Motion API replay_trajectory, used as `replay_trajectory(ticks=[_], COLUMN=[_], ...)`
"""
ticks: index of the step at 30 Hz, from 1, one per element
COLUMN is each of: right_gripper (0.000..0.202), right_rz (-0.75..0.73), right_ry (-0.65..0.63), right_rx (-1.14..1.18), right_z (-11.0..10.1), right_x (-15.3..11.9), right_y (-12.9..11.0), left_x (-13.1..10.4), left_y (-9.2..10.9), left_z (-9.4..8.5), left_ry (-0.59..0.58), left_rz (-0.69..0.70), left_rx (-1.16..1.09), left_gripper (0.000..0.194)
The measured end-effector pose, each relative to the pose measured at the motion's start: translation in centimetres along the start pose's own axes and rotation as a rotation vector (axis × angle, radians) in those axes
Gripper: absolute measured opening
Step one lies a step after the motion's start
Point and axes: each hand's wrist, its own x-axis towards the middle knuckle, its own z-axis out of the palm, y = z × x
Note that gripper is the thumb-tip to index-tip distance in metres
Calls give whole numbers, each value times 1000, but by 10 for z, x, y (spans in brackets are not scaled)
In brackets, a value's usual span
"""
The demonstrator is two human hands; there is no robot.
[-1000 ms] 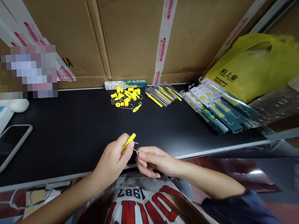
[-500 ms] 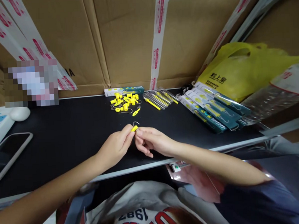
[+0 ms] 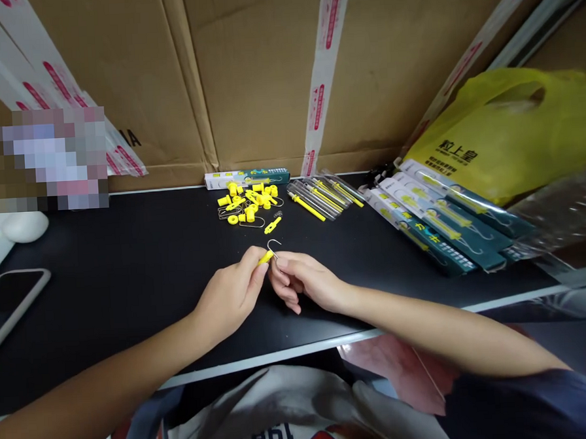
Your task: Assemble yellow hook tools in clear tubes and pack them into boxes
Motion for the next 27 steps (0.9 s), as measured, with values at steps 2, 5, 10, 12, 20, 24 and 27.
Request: replay_trajectory(ticks=[2,5,10,12,20,24,27], right_gripper=[32,33,35,35,35,35,34], right_rz=[18,13,19,47,110,112,109], right_ry=[-4,-12,-9,-20,-35,-5,12], right_rx=[16,3,-48,-15,102,35,6], right_z=[1,1,-1,-2,-3,-2,-3], right_x=[-1,-1,3,6,4,0,-1], right_y=[1,2,1,0,8,8,7], left_x=[0,1,6,8,7,6,6], left_y=[-1,-2,-7,-9,-11,-10,-9], left_z=[1,3,3,2,2,3,4], left_ry=[-7,-21,-20,-11,-51,-59,-62], left_rz=[2,-7,-13,-13,12,18,-1], left_rx=[24,53,141,174,255,269,272], left_gripper=[17,19,22,23,24,22,22])
